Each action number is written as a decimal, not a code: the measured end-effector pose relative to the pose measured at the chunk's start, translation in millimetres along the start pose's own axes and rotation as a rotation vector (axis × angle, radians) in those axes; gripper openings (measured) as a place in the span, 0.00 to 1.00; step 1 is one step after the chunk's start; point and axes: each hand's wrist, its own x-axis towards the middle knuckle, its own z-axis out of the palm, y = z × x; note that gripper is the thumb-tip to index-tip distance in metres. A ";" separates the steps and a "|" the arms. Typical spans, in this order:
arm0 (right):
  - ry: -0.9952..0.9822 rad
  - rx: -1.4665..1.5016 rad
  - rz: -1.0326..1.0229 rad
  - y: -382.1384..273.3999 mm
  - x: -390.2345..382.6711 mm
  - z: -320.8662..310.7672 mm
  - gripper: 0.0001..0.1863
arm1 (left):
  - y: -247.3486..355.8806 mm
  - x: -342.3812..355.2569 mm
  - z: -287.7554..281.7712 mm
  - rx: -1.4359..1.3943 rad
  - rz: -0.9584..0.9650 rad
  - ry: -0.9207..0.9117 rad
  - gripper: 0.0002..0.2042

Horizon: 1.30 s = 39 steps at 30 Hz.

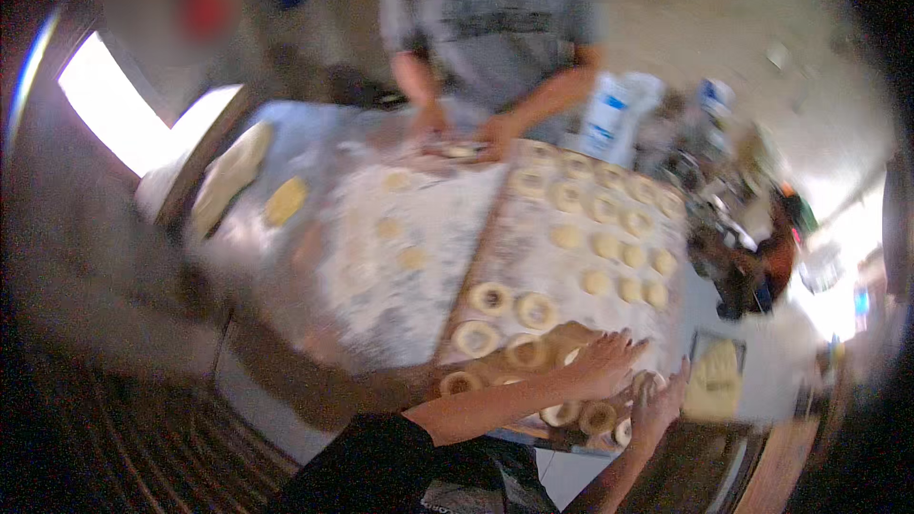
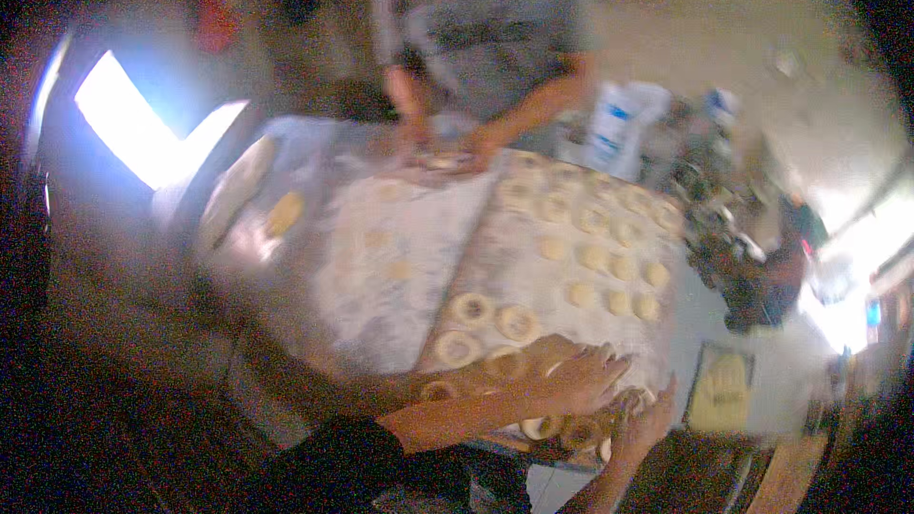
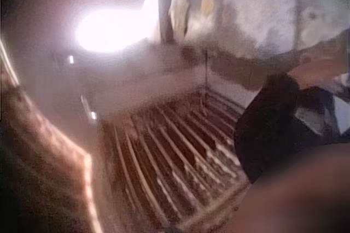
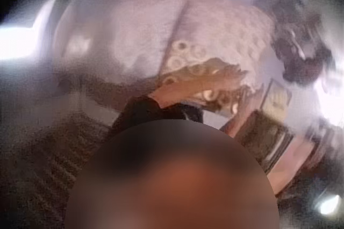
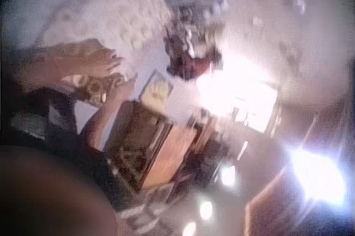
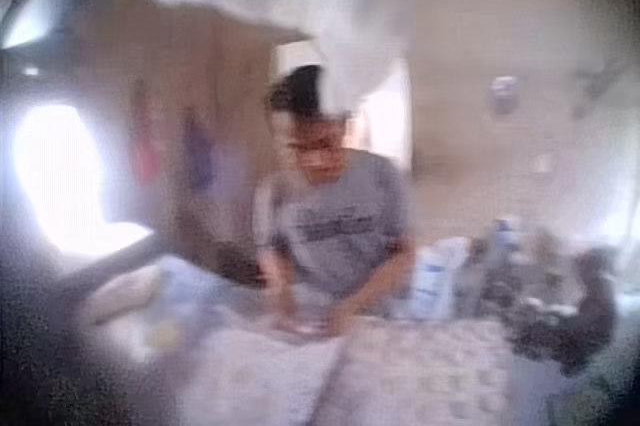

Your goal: The person retrieves trays of dough balls from a rack, places them on a table, and shapes each ball into a ring by hand. The shaped dough rings are arranged on a wooden board, and the completed board is returned to the rack. The person repeats this process with additional dough balls.

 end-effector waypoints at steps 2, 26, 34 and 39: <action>-0.253 0.154 0.014 -65.8 -8.9 31.1 0.32 | -42.5 -57.9 -26.0 -0.218 -0.189 0.148 0.27; -0.967 0.234 -0.016 -426.2 -94.8 261.9 0.16 | -311.5 -311.6 -251.7 -0.548 -0.610 0.294 0.14; -0.978 0.982 0.072 -412.3 -99.4 303.1 0.34 | -310.8 -288.1 -232.2 0.073 -0.554 0.628 0.27; -0.968 1.284 0.223 -382.3 -75.9 276.7 0.24 | -311.6 -256.3 -206.4 -0.833 -0.207 0.794 0.16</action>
